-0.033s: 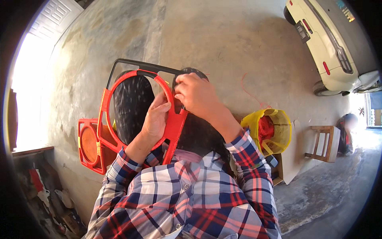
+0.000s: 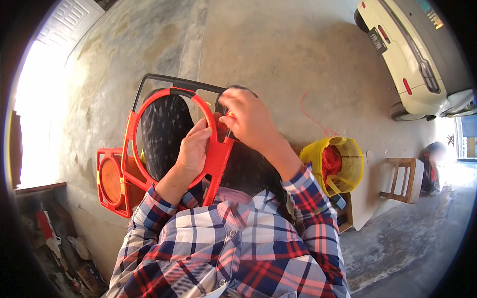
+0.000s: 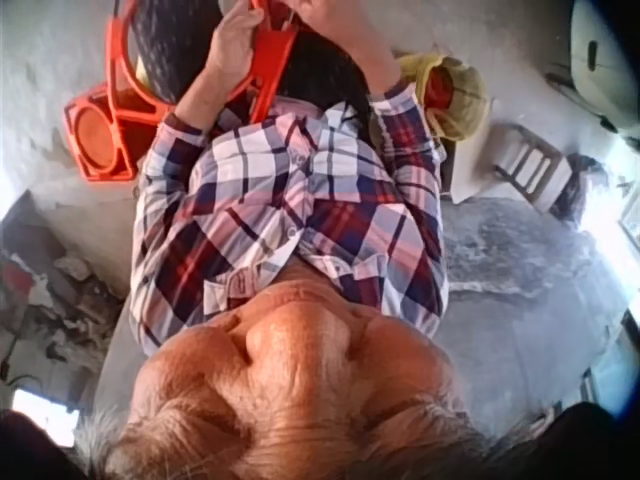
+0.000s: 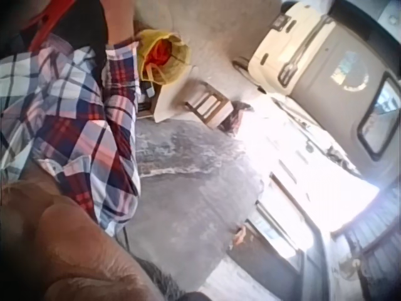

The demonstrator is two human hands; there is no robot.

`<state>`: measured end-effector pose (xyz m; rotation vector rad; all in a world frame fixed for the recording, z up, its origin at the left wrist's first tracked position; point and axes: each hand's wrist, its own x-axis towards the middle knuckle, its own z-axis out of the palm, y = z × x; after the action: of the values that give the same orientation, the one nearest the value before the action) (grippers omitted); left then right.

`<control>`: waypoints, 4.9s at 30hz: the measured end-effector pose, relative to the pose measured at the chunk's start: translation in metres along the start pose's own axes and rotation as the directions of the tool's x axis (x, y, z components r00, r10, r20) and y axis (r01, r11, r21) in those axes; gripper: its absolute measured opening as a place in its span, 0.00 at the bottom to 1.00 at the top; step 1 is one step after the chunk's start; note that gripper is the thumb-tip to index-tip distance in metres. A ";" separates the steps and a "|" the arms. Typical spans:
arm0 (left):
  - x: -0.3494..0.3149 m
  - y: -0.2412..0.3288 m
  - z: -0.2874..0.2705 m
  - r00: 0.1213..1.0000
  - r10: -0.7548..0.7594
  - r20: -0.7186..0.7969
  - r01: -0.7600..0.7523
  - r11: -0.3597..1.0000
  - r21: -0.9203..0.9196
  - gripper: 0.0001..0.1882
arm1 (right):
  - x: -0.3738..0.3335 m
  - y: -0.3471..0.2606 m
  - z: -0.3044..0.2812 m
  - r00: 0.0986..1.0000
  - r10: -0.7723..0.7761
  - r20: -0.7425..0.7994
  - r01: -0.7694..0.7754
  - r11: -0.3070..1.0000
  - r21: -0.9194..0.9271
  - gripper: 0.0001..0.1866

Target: Wrapping and weaving red plastic cord around a black and red furniture frame component.

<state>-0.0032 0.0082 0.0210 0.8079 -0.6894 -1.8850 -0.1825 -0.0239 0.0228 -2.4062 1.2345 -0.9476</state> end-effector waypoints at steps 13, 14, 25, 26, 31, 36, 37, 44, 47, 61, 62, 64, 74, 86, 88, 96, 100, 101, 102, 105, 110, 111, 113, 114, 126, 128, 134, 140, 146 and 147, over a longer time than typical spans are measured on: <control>0.005 0.010 0.005 0.930 -0.367 0.020 0.367 0.928 -0.057 0.18 | -0.060 -0.002 0.005 0.891 0.428 -0.153 -0.328 0.839 0.435 0.12; 0.001 0.012 0.009 0.936 -0.351 -0.023 0.351 0.935 0.045 0.15 | -0.063 0.000 0.002 0.881 0.431 -0.193 -0.288 0.814 0.505 0.10; -0.002 0.018 0.002 0.903 -0.400 -0.154 0.423 0.892 0.160 0.09 | -0.121 -0.026 -0.141 0.723 0.657 -0.213 0.240 0.051 0.969 0.08; -0.001 0.017 0.003 0.906 -0.395 -0.150 0.417 0.894 0.167 0.09 | -0.119 -0.026 -0.143 0.565 0.767 -0.303 0.284 0.164 0.945 0.07; 0.002 0.019 0.011 0.892 -0.430 -0.142 0.448 0.884 0.137 0.07 | -0.090 -0.017 -0.065 0.513 0.855 -0.083 -0.216 0.222 0.951 0.06; 0.003 0.016 0.006 0.893 -0.428 -0.141 0.445 0.886 0.128 0.07 | -0.072 -0.025 0.004 0.781 0.603 0.163 -0.567 0.575 0.590 0.15; 0.002 0.015 0.002 0.898 -0.419 -0.132 0.435 0.892 0.128 0.08 | -0.071 -0.030 -0.002 0.761 0.626 0.171 -0.597 0.574 0.561 0.14; 0.002 0.019 0.001 0.915 -0.375 -0.152 0.392 0.914 0.107 0.09 | -0.101 -0.043 -0.039 0.851 0.438 0.288 -0.501 0.518 0.693 0.11; 0.003 0.020 0.001 0.908 -0.379 -0.179 0.398 0.914 0.081 0.08 | -0.107 -0.015 -0.044 0.630 0.717 0.298 -0.576 0.174 0.799 0.07; -0.021 0.037 0.010 0.943 -0.332 -0.040 0.333 0.941 0.057 0.07 | -0.017 -0.052 -0.018 0.863 0.460 0.209 -0.505 0.791 0.345 0.28; -0.021 0.037 0.010 0.944 -0.327 -0.036 0.328 0.943 0.057 0.07 | -0.013 -0.049 -0.015 0.874 0.483 0.060 -0.451 0.758 0.470 0.31; -0.020 0.033 0.009 0.948 -0.309 -0.073 0.313 0.948 0.051 0.06 | -0.004 -0.046 -0.008 0.898 0.438 0.039 -0.340 0.635 0.694 0.30; -0.015 0.031 0.007 0.950 -0.309 -0.047 0.312 0.948 0.058 0.06 | 0.010 -0.028 -0.002 0.857 0.455 0.241 -0.429 0.373 0.822 0.13; -0.012 0.029 0.005 0.956 -0.272 -0.107 0.276 0.961 0.028 0.05 | -0.043 -0.039 -0.039 0.964 0.235 0.124 -0.266 0.841 0.471 0.07; -0.013 0.031 0.003 0.956 -0.279 -0.091 0.284 0.958 0.043 0.06 | -0.064 -0.040 -0.044 0.809 0.235 0.539 -0.441 0.849 0.291 0.06; -0.013 0.032 0.000 0.938 -0.328 -0.109 0.338 0.936 0.097 0.08 | -0.135 0.014 -0.088 0.834 0.550 -0.042 0.294 -0.378 0.878 0.09; -0.014 0.031 -0.005 0.937 -0.327 -0.125 0.333 0.942 0.032 0.08 | -0.182 0.043 -0.094 0.954 0.294 0.065 0.063 -0.404 0.912 0.10; -0.014 0.032 -0.006 0.936 -0.326 -0.129 0.332 0.943 0.026 0.08 | -0.191 0.029 -0.089 0.828 0.485 0.280 -0.191 -0.226 0.955 0.11; -0.012 0.034 -0.007 0.934 -0.329 -0.141 0.326 0.944 -0.043 0.08 | -0.197 0.018 -0.084 0.615 0.679 0.400 -0.466 -0.095 0.879 0.12; -0.008 0.033 -0.009 0.931 -0.331 -0.155 0.325 0.944 -0.062 0.08 | -0.223 0.019 -0.044 0.418 0.761 0.496 -0.644 -0.137 0.752 0.08; -0.009 0.029 -0.010 0.941 -0.299 -0.157 0.294 0.954 -0.051 0.08 | -0.212 0.056 -0.015 0.385 0.899 0.208 -0.664 0.113 0.739 0.12; -0.009 0.031 -0.008 0.940 -0.303 -0.155 0.304 0.953 -0.017 0.08 | -0.196 0.054 -0.019 0.477 0.871 0.120 -0.601 0.224 0.767 0.13; -0.011 0.031 -0.004 0.940 -0.304 -0.154 0.311 0.950 0.022 0.08 | -0.148 0.038 -0.032 0.541 0.839 0.053 -0.422 0.216 0.881 0.15; -0.011 0.027 -0.003 0.950 -0.262 -0.168 0.271 0.962 0.030 0.09 | -0.120 0.026 -0.039 0.524 0.848 0.076 -0.298 0.099 0.949 0.17; -0.012 0.010 0.003 0.974 0.213 -0.081 -0.214 0.977 0.005 0.30 | 0.022 -0.017 -0.007 0.999 -0.036 0.029 0.039 0.996 -0.077 0.06; -0.012 0.013 0.002 0.991 0.128 -0.024 -0.129 0.991 -0.029 0.30 | 0.022 -0.015 -0.001 0.980 0.068 -0.190 -0.046 0.992 0.117 0.06; -0.012 0.015 -0.003 0.999 0.049 0.009 -0.047 0.986 -0.159 0.25 | -0.024 0.008 -0.015 0.852 0.450 -0.268 -0.288 0.830 0.477 0.11; -0.004 0.006 -0.021 0.990 -0.131 -0.044 0.121 0.974 -0.191 0.24 | -0.034 -0.012 -0.004 0.944 0.329 0.013 -0.315 0.893 0.321 0.15; -0.005 0.008 -0.019 0.993 -0.105 -0.055 0.098 0.989 -0.109 0.23 | -0.031 -0.022 -0.004 0.916 0.383 0.121 -0.401 0.873 0.278 0.17; -0.006 0.011 -0.015 0.993 -0.096 -0.062 0.089 0.989 -0.120 0.22 | -0.033 -0.017 0.001 0.912 0.397 0.100 -0.408 0.866 0.288 0.16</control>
<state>0.0157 0.0074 0.0213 0.8363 -0.5024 -1.9528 -0.1849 0.0129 0.0164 -1.8240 1.3889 -0.8791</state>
